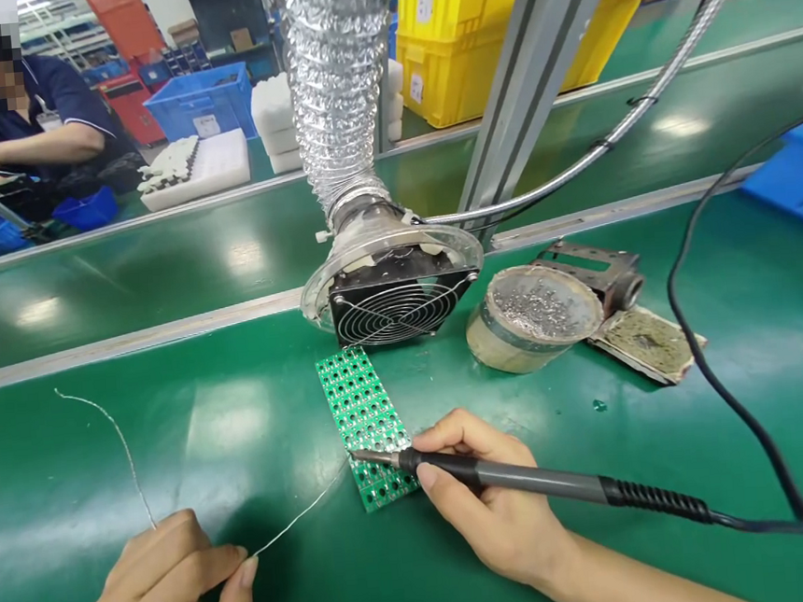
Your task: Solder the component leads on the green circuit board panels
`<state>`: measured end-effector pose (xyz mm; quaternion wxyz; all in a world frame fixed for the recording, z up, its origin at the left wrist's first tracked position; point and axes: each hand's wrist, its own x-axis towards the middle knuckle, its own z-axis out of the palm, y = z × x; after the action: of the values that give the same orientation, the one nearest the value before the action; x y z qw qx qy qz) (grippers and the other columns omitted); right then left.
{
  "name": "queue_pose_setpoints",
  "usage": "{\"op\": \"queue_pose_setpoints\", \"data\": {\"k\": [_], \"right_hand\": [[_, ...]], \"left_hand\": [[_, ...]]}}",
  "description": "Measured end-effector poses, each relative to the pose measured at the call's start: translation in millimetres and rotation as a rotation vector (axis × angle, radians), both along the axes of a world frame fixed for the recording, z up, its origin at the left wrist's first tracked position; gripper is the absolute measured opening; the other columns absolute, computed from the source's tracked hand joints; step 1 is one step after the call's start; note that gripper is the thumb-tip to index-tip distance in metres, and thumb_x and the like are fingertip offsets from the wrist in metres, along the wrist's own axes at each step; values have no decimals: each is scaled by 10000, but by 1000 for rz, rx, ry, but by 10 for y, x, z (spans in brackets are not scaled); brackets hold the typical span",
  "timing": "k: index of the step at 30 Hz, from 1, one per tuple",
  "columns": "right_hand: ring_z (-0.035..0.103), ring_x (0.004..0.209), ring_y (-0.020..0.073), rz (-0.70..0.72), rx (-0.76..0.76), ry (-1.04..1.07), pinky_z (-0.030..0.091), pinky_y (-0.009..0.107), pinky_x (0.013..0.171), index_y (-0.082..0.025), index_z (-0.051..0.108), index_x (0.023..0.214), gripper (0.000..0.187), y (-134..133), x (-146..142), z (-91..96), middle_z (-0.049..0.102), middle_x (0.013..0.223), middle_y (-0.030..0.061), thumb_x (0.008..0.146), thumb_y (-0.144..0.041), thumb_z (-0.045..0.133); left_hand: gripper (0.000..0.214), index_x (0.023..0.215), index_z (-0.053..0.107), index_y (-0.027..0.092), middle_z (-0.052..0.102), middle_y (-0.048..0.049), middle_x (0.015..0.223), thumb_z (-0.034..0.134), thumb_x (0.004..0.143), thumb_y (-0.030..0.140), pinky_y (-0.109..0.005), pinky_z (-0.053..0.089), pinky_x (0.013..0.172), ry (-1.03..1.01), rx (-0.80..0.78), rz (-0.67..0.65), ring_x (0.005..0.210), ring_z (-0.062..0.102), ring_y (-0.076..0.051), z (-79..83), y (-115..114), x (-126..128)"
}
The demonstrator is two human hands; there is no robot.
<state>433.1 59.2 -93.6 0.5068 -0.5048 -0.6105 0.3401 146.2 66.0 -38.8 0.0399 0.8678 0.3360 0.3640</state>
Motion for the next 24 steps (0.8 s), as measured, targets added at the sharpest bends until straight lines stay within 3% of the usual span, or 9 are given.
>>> {"op": "queue_pose_setpoints", "data": {"k": [24], "right_hand": [[450, 461, 121, 9, -94, 65, 359, 228, 442, -263, 617, 907, 45, -33, -10, -8, 527, 558, -45, 881, -228, 605]], "left_hand": [[164, 749, 613, 141, 557, 2, 540, 659, 719, -13, -287, 257, 455, 29, -9, -21, 495, 387, -106, -47, 28, 11]]}}
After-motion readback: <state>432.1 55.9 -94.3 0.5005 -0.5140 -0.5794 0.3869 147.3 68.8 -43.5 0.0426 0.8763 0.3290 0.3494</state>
